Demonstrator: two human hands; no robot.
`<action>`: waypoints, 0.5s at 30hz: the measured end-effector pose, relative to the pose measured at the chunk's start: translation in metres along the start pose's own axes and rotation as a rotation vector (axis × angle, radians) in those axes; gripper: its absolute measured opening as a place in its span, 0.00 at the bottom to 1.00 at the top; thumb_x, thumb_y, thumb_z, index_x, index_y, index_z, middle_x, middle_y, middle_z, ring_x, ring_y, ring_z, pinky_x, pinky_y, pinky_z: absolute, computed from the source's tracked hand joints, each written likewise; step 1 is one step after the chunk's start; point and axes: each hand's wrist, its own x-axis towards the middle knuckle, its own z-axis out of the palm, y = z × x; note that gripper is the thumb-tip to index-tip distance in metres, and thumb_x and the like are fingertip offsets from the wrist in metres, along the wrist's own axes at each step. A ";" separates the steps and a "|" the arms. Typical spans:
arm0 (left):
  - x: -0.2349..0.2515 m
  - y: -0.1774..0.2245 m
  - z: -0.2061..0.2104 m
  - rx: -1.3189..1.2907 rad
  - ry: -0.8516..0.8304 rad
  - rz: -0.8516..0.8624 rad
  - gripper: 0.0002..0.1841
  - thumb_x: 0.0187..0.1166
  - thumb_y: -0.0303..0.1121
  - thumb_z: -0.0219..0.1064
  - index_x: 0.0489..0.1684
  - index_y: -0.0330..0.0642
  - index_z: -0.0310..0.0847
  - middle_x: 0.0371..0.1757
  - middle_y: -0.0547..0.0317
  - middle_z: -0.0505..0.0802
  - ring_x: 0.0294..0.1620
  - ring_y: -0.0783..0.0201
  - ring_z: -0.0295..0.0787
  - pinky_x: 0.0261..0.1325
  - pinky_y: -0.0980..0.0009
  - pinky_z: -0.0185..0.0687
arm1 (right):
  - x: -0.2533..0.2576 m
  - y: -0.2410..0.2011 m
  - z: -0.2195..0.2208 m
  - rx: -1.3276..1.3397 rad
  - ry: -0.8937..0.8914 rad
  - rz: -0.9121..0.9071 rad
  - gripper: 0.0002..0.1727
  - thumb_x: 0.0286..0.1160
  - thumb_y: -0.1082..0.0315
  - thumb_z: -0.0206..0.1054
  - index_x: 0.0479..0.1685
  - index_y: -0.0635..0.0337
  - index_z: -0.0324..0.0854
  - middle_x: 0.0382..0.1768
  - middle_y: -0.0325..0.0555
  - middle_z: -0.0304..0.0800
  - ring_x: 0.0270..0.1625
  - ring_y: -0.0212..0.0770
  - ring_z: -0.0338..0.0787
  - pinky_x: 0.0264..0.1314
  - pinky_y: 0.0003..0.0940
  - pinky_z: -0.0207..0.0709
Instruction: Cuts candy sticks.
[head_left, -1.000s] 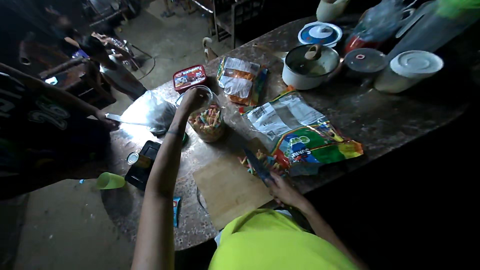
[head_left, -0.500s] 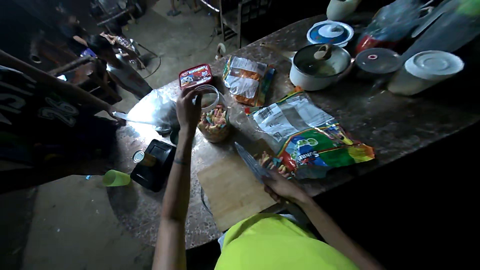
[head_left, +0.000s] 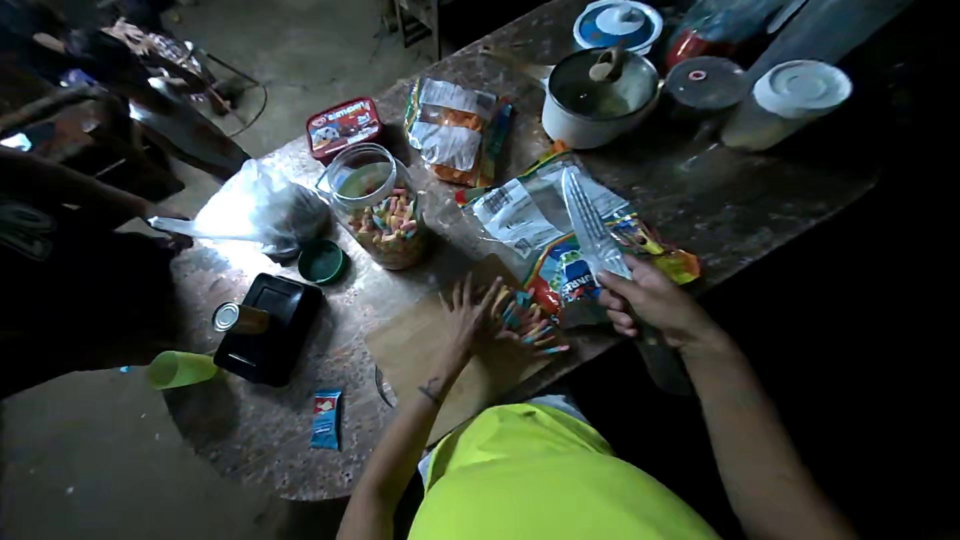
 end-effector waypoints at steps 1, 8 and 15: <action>0.007 0.010 0.000 0.030 -0.026 0.008 0.54 0.59 0.76 0.71 0.94 0.72 0.56 0.93 0.33 0.56 0.93 0.27 0.43 0.83 0.17 0.32 | -0.001 0.001 0.001 -0.001 -0.002 0.003 0.09 0.95 0.66 0.49 0.65 0.56 0.65 0.19 0.33 0.68 0.11 0.25 0.68 0.12 0.20 0.70; 0.025 0.054 0.034 0.118 -0.004 0.161 0.55 0.50 0.83 0.68 0.85 0.65 0.72 0.91 0.40 0.66 0.91 0.25 0.49 0.79 0.13 0.27 | -0.003 0.020 0.008 0.017 -0.026 0.007 0.09 0.95 0.66 0.50 0.63 0.56 0.66 0.18 0.33 0.67 0.10 0.26 0.68 0.11 0.20 0.71; 0.024 0.055 0.051 0.208 -0.022 0.149 0.45 0.66 0.77 0.63 0.81 0.60 0.78 0.87 0.47 0.74 0.91 0.34 0.57 0.79 0.15 0.27 | -0.001 0.044 0.016 0.056 0.020 0.070 0.12 0.95 0.66 0.49 0.69 0.58 0.65 0.19 0.33 0.67 0.11 0.26 0.69 0.11 0.20 0.70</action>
